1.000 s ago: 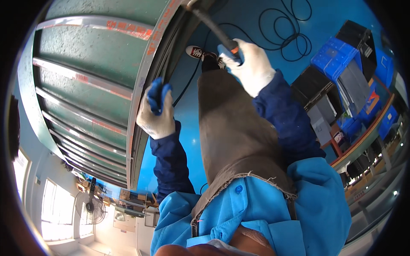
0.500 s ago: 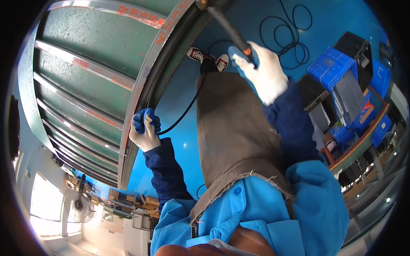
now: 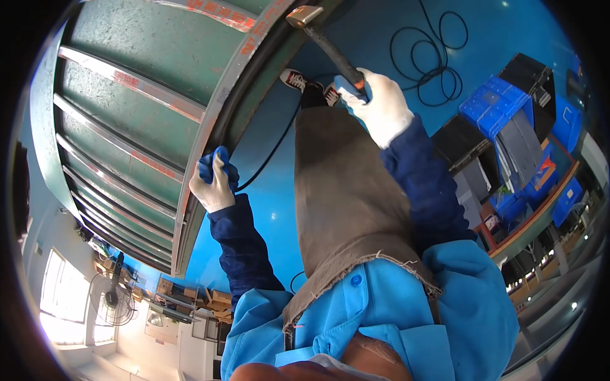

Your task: Fabricating a metal frame by hammering, using pliers to cut or bend components, and smoothing metal edges.

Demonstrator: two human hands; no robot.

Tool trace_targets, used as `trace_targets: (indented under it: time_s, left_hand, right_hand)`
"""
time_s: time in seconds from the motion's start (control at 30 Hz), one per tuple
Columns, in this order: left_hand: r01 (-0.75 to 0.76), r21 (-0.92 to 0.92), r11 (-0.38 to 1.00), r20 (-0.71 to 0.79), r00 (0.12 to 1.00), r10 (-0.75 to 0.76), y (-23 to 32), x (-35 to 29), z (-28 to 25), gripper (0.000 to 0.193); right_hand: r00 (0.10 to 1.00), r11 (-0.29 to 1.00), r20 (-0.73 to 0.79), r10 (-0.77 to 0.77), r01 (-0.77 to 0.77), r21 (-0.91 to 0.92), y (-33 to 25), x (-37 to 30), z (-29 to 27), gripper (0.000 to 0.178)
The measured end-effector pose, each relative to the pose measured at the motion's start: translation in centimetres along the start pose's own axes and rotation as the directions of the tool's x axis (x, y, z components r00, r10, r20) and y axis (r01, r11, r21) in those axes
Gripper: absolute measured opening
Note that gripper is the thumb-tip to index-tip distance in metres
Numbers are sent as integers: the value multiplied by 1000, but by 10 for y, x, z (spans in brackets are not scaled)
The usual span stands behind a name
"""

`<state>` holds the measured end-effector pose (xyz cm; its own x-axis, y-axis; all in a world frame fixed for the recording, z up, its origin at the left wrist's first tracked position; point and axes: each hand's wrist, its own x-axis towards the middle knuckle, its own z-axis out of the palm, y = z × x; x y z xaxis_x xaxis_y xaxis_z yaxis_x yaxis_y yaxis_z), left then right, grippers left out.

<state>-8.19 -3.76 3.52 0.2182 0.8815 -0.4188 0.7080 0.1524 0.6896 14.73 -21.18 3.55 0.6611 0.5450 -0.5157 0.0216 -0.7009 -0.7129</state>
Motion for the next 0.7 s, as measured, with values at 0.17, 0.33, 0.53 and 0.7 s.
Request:
trace_targets:
  time_s: [0.17, 0.33, 0.53, 0.7]
  left_hand:
    - [-75, 35, 997, -22, 997, 76, -15, -2, -4, 24]
    - [-33, 110, 993, 2, 999, 33, -4, 1, -4, 25]
    - [4, 41, 999, -30, 1000, -2, 1, 1, -1, 25]
    - [-83, 118, 990, -6, 996, 84, -11, 7, -3, 25]
  right_hand:
    - [994, 984, -66, -92, 101, 150, -13, -22, -8, 20]
    - [973, 962, 120, 197, -215, 167, 1, -5, -1, 25]
    - [997, 986, -73, 25, -13, 164, -13, -18, 7, 17]
    - [995, 969, 3, 95, -93, 228, -1, -11, 16, 29]
